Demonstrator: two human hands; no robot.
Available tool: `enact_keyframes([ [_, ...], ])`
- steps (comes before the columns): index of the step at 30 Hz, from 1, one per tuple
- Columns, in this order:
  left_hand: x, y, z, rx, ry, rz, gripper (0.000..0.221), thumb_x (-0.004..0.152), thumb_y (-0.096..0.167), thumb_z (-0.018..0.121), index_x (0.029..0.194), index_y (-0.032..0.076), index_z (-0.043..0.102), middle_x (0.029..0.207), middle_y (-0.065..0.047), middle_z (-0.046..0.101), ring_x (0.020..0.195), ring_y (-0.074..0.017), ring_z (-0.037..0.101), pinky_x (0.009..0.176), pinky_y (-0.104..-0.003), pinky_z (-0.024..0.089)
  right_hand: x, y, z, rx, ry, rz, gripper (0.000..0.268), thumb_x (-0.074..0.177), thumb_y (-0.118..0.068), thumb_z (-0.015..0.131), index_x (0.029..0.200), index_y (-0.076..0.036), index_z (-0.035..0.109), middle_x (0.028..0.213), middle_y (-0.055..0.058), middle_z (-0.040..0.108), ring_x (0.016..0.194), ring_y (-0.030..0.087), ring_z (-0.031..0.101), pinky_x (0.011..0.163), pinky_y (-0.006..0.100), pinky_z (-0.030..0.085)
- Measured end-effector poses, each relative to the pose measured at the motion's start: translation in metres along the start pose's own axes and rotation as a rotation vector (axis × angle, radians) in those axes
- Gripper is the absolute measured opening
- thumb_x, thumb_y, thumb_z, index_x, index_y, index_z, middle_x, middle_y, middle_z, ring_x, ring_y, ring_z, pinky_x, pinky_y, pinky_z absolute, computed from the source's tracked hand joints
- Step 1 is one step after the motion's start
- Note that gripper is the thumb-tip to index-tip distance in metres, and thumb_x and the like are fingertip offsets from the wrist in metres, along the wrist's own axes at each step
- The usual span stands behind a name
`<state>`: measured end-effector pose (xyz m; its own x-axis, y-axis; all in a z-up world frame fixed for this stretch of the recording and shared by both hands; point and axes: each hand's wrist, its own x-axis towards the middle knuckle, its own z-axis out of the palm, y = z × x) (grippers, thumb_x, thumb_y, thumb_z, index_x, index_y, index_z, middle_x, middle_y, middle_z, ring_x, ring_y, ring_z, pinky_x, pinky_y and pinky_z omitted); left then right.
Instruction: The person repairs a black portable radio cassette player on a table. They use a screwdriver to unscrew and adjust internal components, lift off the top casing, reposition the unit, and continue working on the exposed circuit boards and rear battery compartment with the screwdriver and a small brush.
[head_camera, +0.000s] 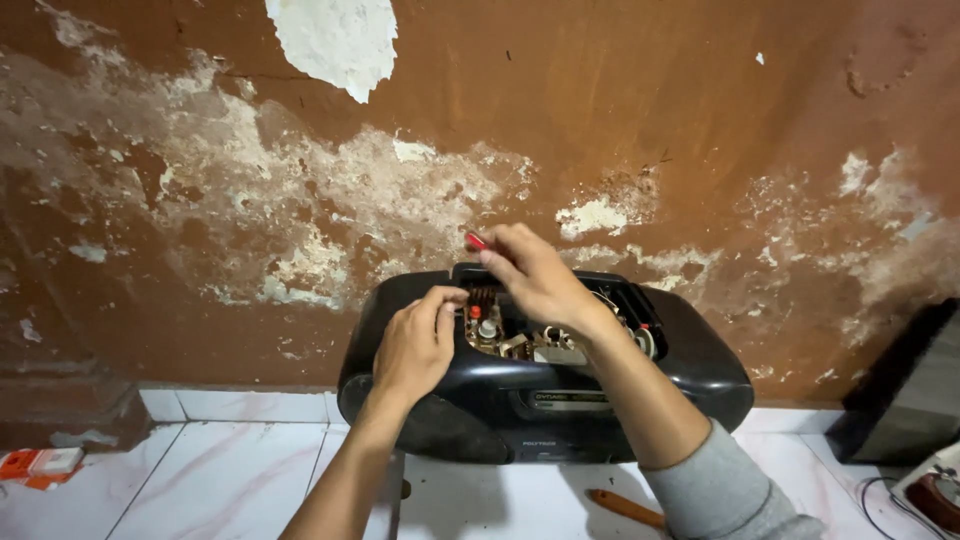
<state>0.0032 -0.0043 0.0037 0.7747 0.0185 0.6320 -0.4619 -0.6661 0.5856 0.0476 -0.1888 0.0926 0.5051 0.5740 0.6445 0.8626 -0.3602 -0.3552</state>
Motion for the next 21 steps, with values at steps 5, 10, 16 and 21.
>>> enact_keyframes([
  [5,0.003,0.007,-0.005,0.001,-0.046,-0.059,0.031,0.099,0.019,0.052,0.120,0.025,0.073,0.109,-0.009,0.079,0.107,-0.0358,0.071,0.089,-0.048,0.057,0.007,0.025,0.020,0.389,0.222,0.029,0.024,0.093,-0.014,0.075,0.115,-0.004,0.074,0.093,0.014,0.071,0.090,0.018,0.064,0.082,0.035,0.055],
  [10,0.007,0.011,-0.006,-0.046,-0.078,-0.185,0.030,0.096,0.026,0.061,0.122,0.025,0.076,0.111,-0.007,0.080,0.113,-0.0361,0.070,0.093,-0.049,0.056,0.000,0.043,0.040,0.730,0.250,0.193,0.046,0.090,-0.004,0.075,0.135,-0.007,0.063,0.095,0.015,0.076,0.070,0.016,0.074,0.061,0.028,0.064],
  [16,0.008,0.009,-0.002,-0.009,-0.099,-0.293,0.020,0.092,0.039,0.069,0.107,0.037,0.082,0.123,-0.002,0.076,0.120,-0.0353,0.066,0.097,-0.049,0.054,-0.018,0.033,0.042,0.526,0.280,0.064,0.054,0.093,0.007,0.065,0.143,-0.007,0.051,0.102,0.021,0.072,0.084,0.021,0.075,0.073,0.036,0.065],
  [21,0.017,0.027,-0.008,-0.032,-0.175,-0.480,0.021,0.088,0.038,0.071,0.105,0.034,0.084,0.120,-0.002,0.078,0.121,-0.0368,0.066,0.102,-0.048,0.052,-0.022,0.032,0.039,0.537,0.336,0.031,0.051,0.092,0.007,0.066,0.139,-0.006,0.055,0.102,0.022,0.075,0.082,0.025,0.079,0.073,0.035,0.066],
])
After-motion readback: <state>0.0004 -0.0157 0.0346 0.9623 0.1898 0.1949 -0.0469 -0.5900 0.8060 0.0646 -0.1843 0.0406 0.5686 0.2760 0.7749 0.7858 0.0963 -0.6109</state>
